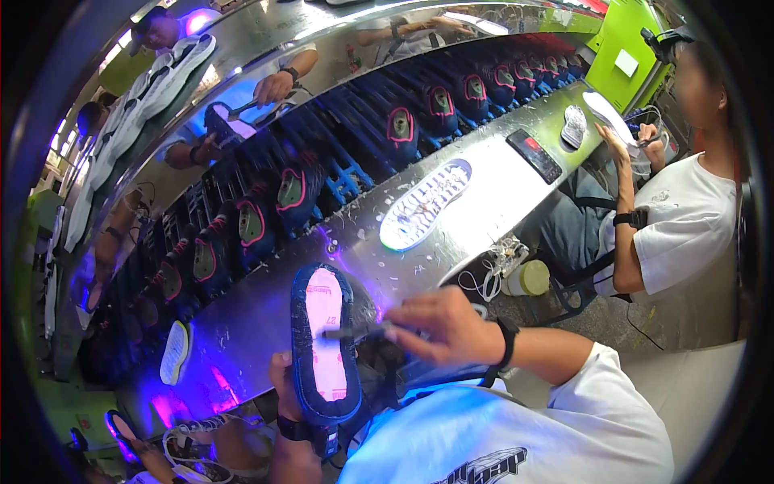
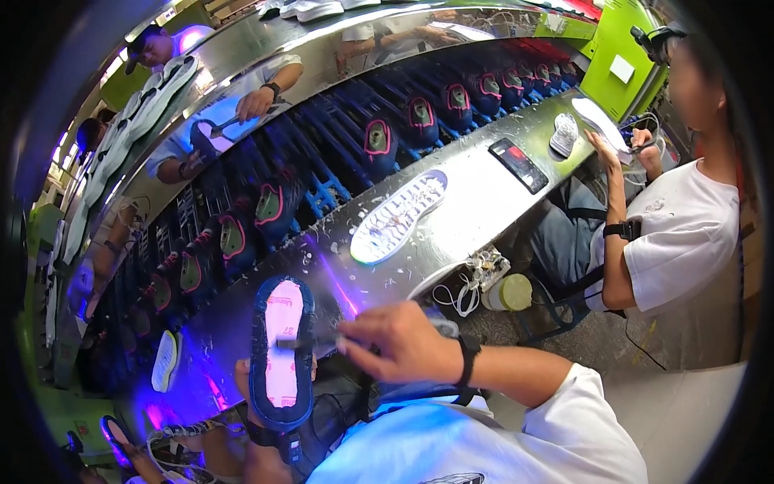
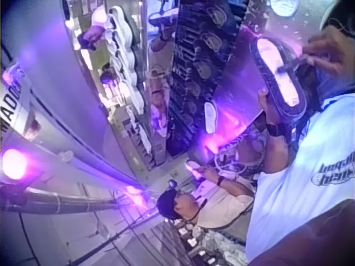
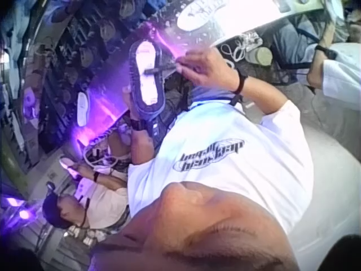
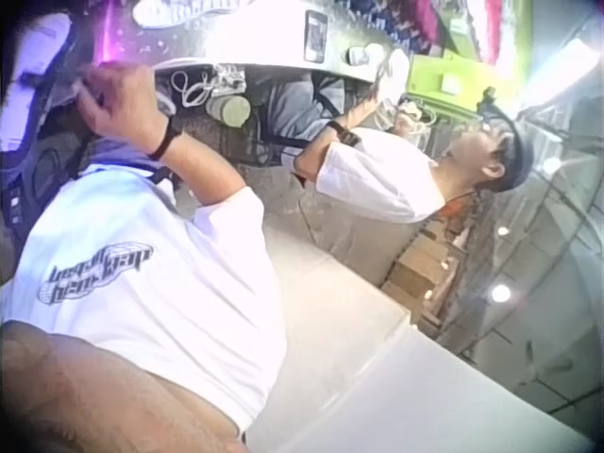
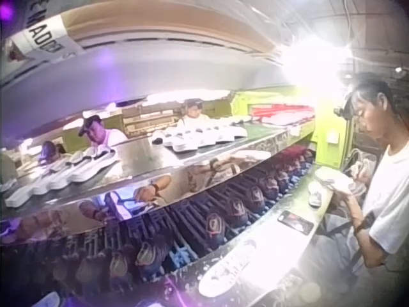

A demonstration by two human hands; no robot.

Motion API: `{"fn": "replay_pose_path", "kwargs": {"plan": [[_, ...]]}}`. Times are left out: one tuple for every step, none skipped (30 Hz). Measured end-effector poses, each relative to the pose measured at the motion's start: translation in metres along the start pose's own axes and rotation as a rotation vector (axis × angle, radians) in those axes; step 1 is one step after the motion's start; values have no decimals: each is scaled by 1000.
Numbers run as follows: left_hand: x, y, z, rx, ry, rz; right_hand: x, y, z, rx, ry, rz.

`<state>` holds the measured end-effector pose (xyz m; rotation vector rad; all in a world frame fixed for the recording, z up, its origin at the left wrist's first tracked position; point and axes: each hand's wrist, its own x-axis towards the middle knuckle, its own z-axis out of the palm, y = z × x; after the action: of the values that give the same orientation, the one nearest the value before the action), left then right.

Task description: Applying glue or adhesive primer to the edges of shoe soles using a manual brush at a factory workstation.

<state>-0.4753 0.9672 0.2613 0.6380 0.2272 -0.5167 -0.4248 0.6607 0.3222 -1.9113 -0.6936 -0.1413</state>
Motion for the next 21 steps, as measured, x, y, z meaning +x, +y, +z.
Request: {"fn": "replay_pose_path", "kwargs": {"plan": [[5, 1, -1, -19, 60, 17, -3, -3, -5, 51, -29, -33], [9, 5, 1, 13, 65, 26, -5, -4, -10, 10, -33, -30], [15, 9, 4, 28, 44, 30, -6, -1, -14, -3, -15, -44], [20, 12, 10, 11, 111, 44, -6, 2, -16, 3, 35, 65], [27, 17, 18, -8, 175, 57, -7, 6, -19, 10, 89, 173], [38, 28, 49, -76, 72, 23, -8, 19, -20, 78, 178, 179], [56, 37, 60, -68, 49, 31, -12, 24, -21, 64, 189, 161], [74, 45, 69, 111, 106, 123, -16, 29, -22, 169, 295, 279], [92, 54, 76, 286, 165, 217, -21, 34, -21, 277, 399, 396], [114, 71, 80, 357, 82, 185, -27, 40, -24, 288, 416, 397], [135, 86, 90, 474, 68, 150, -31, 39, -27, 278, 422, 381], [163, 95, 94, 696, 136, 268, -32, 34, -30, 306, 448, 417], [195, 102, 92, 913, 209, 389, -35, 33, -30, 335, 472, 453], [229, 111, 88, 1196, 273, 511, -41, 38, -28, 316, 483, 478], [257, 119, 97, 1475, 338, 630, -41, 32, -33, 320, 479, 521], [281, 123, 107, 1662, 391, 683, -42, 34, -32, 336, 499, 531], [302, 120, 126, 1849, 440, 731, -46, 36, -32, 351, 523, 545], [319, 118, 132, 1867, 426, 745, -48, 37, -33, 352, 524, 557], [342, 115, 129, 1882, 411, 758, -48, 36, -33, 344, 521, 551], [365, 117, 111, 1938, 399, 814, -46, 35, -33, 358, 516, 556], [383, 115, 86, 1902, 290, 937, -45, 35, -30, 371, 514, 564]]}}
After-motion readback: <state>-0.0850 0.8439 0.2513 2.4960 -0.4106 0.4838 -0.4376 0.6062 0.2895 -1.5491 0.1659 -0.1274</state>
